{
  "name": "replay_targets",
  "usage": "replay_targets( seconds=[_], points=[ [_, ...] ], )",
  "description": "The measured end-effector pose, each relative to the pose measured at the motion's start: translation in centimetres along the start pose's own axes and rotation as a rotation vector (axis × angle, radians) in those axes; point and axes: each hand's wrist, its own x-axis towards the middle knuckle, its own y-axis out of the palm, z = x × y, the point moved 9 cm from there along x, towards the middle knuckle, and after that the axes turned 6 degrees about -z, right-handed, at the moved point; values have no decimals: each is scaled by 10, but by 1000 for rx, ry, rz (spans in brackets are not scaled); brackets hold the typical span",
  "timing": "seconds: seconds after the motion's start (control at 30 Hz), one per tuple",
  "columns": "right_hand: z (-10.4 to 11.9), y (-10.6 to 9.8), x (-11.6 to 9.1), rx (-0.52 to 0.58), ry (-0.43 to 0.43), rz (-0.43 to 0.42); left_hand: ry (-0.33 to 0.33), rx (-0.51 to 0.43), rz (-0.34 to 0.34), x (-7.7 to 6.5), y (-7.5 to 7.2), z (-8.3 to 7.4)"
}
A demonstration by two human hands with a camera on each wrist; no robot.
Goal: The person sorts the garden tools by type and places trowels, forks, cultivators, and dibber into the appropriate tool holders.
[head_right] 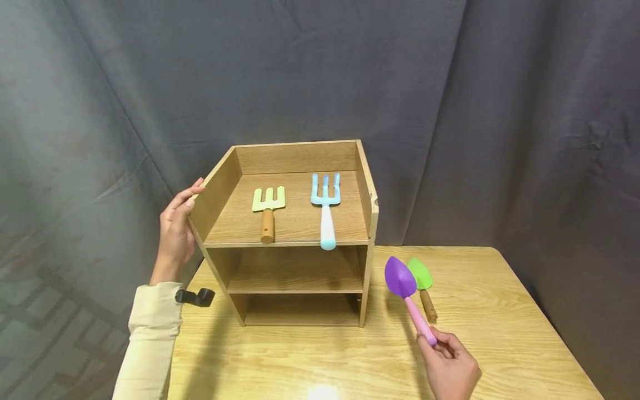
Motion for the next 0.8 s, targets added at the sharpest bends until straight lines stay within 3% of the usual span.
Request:
replay_targets(
  seconds=[0.8],
  points=[
    [16, -25, -14, 161, 203, -24, -5, 7, -9, 0, 0, -1]
  ],
)
